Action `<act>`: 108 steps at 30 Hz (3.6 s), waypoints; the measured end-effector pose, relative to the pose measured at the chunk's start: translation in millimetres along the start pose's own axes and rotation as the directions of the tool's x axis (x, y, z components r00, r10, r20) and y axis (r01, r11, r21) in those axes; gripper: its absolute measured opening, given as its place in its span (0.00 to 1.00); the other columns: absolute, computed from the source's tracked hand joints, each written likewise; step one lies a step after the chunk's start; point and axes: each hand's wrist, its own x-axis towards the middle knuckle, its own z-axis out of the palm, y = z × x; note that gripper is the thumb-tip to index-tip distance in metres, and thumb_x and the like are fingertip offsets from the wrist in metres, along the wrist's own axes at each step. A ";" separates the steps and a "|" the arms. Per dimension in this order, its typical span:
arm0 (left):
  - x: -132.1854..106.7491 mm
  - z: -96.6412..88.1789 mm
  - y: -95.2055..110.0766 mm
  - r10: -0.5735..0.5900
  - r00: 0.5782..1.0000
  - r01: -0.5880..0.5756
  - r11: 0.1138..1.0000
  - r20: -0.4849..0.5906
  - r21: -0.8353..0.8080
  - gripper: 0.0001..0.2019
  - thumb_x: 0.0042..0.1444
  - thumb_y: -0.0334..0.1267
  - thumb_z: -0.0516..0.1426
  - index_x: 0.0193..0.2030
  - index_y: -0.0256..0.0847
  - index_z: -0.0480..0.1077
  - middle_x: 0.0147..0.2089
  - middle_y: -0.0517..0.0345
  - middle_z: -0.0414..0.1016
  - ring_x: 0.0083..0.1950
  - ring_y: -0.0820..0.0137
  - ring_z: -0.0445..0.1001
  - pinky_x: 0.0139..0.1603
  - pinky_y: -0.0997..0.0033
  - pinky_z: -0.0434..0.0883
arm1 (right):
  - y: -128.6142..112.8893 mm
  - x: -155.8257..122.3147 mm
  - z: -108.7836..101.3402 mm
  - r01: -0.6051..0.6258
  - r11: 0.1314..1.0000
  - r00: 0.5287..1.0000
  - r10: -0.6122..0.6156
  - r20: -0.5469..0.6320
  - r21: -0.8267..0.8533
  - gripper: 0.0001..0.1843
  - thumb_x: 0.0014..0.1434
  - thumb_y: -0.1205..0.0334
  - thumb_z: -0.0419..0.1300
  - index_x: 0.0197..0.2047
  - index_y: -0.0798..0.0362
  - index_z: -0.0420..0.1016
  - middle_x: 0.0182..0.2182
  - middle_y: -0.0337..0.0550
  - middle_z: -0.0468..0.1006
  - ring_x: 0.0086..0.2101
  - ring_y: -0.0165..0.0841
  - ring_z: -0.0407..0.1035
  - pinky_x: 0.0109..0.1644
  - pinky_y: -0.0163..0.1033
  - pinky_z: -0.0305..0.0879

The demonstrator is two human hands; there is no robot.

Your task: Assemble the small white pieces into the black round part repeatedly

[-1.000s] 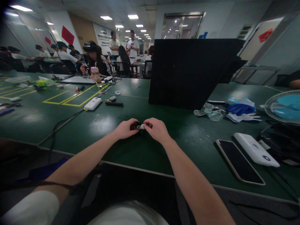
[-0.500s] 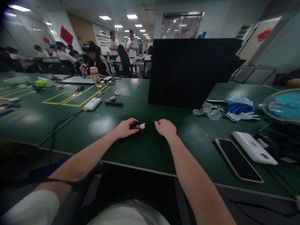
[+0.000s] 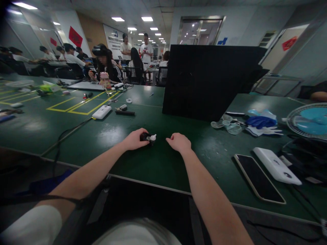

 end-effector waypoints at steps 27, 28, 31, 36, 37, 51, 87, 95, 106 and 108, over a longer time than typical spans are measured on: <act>0.3 -81.1 -135.6 -0.421 0.769 0.414 0.901 -0.481 -0.127 0.28 0.60 0.52 0.58 0.61 0.39 0.60 0.53 0.44 0.76 0.52 0.61 0.77 0.57 0.56 0.72 | -1.9 -1.4 -2.4 0.011 1.000 0.999 -0.011 0.046 0.006 0.21 0.64 0.42 0.56 0.43 0.50 0.77 0.40 0.47 0.81 0.36 0.38 0.76 0.36 0.41 0.73; 7.5 -74.4 -131.3 -0.415 0.797 0.400 0.907 -0.439 -0.130 0.28 0.60 0.53 0.57 0.61 0.38 0.60 0.53 0.44 0.76 0.52 0.61 0.77 0.56 0.56 0.72 | -2.0 -2.4 -2.8 0.012 1.000 0.999 -0.012 0.043 0.015 0.20 0.64 0.42 0.56 0.43 0.50 0.77 0.40 0.47 0.81 0.36 0.38 0.76 0.36 0.41 0.73; 29.2 -51.8 -111.3 -0.360 0.860 0.346 0.932 -0.361 -0.106 0.27 0.62 0.55 0.56 0.60 0.39 0.60 0.53 0.42 0.76 0.51 0.60 0.78 0.56 0.53 0.72 | -2.1 -6.2 -5.1 0.004 1.000 1.000 -0.005 0.027 0.027 0.20 0.64 0.42 0.57 0.42 0.49 0.77 0.39 0.46 0.81 0.36 0.38 0.76 0.37 0.41 0.73; 58.0 -4.9 -55.6 -0.225 0.958 0.227 0.974 -0.177 -0.012 0.28 0.61 0.52 0.58 0.61 0.39 0.59 0.51 0.39 0.77 0.47 0.56 0.80 0.51 0.54 0.74 | 2.5 -4.0 -5.2 0.010 1.000 1.000 -0.010 0.011 0.013 0.22 0.62 0.39 0.58 0.41 0.49 0.78 0.37 0.45 0.81 0.34 0.36 0.75 0.36 0.40 0.71; 61.7 6.3 -41.6 -0.190 0.972 0.194 0.981 -0.138 0.019 0.28 0.61 0.52 0.59 0.62 0.38 0.59 0.50 0.38 0.78 0.47 0.55 0.80 0.51 0.54 0.74 | 3.9 -1.9 -3.8 0.013 1.000 1.000 -0.013 0.000 -0.001 0.23 0.61 0.38 0.58 0.41 0.49 0.79 0.37 0.45 0.81 0.34 0.36 0.75 0.36 0.40 0.71; 48.8 64.7 53.2 0.028 0.998 -0.019 0.985 0.054 -0.169 0.25 0.63 0.50 0.57 0.62 0.43 0.59 0.54 0.43 0.76 0.49 0.61 0.79 0.50 0.59 0.76 | 10.1 -7.3 -22.8 -0.034 0.984 0.929 0.094 -0.358 0.172 0.21 0.69 0.47 0.50 0.39 0.51 0.78 0.38 0.47 0.82 0.37 0.37 0.75 0.37 0.39 0.67; 6.8 3.7 -9.0 0.018 1.000 -0.017 0.996 0.018 -0.083 0.26 0.56 0.46 0.63 0.61 0.47 0.69 0.48 0.55 0.82 0.47 0.62 0.81 0.50 0.60 0.76 | -27.2 -24.7 2.4 0.622 0.783 0.744 -0.589 -0.316 0.006 0.15 0.65 0.60 0.57 0.51 0.46 0.81 0.54 0.44 0.78 0.56 0.42 0.69 0.61 0.52 0.64; 7.7 0.4 -11.7 -0.066 0.997 0.066 0.998 -0.035 -0.003 0.26 0.57 0.48 0.63 0.61 0.47 0.68 0.48 0.53 0.81 0.47 0.60 0.80 0.50 0.59 0.76 | -2.4 -14.8 -8.5 0.424 0.903 0.906 -0.423 0.032 -0.069 0.27 0.53 0.61 0.65 0.58 0.47 0.77 0.58 0.45 0.75 0.55 0.45 0.69 0.59 0.49 0.65; 8.4 3.1 -13.6 -0.056 0.998 0.056 0.998 -0.035 0.004 0.26 0.57 0.47 0.63 0.62 0.47 0.67 0.49 0.53 0.81 0.48 0.61 0.80 0.48 0.62 0.75 | -0.9 -14.3 -8.8 0.262 0.964 0.962 -0.257 -0.091 0.041 0.23 0.58 0.62 0.63 0.58 0.51 0.76 0.52 0.50 0.77 0.49 0.45 0.73 0.53 0.49 0.70; 7.9 2.4 -12.3 -0.054 0.998 0.054 0.999 -0.035 0.001 0.26 0.57 0.46 0.63 0.62 0.47 0.67 0.49 0.53 0.81 0.48 0.60 0.80 0.48 0.61 0.75 | -4.8 -13.8 -5.4 0.283 0.944 0.953 -0.256 -0.163 0.170 0.24 0.58 0.64 0.63 0.59 0.50 0.75 0.52 0.49 0.78 0.48 0.43 0.73 0.51 0.48 0.71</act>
